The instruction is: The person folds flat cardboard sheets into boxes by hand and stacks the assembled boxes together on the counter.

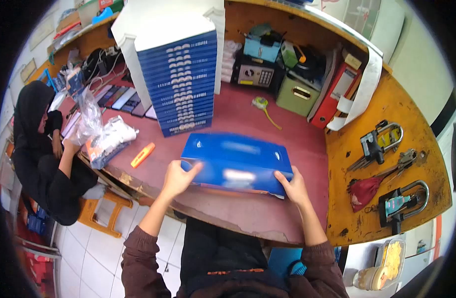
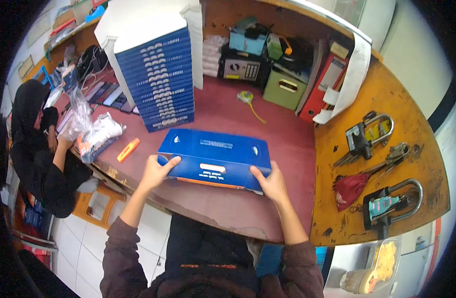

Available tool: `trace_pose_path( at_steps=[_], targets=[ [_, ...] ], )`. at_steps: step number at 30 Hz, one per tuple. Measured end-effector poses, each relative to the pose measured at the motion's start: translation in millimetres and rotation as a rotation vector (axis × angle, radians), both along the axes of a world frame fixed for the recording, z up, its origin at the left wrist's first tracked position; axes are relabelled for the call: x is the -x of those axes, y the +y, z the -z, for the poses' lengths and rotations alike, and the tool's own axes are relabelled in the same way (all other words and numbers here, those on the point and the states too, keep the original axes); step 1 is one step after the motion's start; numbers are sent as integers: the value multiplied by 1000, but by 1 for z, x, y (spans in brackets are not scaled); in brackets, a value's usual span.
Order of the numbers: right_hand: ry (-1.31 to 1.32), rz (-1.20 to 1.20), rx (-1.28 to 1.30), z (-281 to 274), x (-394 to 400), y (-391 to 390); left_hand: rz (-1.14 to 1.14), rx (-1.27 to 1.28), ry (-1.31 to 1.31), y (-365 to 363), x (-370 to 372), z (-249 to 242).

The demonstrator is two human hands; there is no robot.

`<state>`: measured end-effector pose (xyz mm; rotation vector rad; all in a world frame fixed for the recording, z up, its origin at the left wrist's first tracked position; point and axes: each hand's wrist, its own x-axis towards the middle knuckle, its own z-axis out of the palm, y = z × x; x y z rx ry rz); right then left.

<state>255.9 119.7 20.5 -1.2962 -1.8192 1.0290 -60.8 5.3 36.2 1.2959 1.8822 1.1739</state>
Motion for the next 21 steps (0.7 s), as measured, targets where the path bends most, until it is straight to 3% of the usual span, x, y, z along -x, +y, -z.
trace_pose_path(
  at_steps=[1, 2, 5, 11, 13, 15, 17, 21],
  targets=[
    [-271, 28, 12, 7, 1, 2, -24, 132, 38, -5, -1, 4],
    [-344, -32, 58, 12, 4, 1, -22, 263, 138, -6, 15, 42],
    [-453, -83, 148, 2, 9, 5, -113, 118, 324, -19, 0, 29],
    [-359, -103, 196, -14, 10, -11, -109, 370, 508, -24, -10, -4],
    [-181, -209, 272, -21, 12, -17, -169, 208, 650, -28, -27, -24],
    [-206, -175, 270, -19, 15, -18, -95, 290, 797, -16, -45, -35],
    [-275, -109, 247, -20, 14, -17, -196, -48, 967, 4, -44, -11],
    [-339, -122, 323, -26, 13, -16, -117, -341, 809, 52, -58, -13]
  ],
)
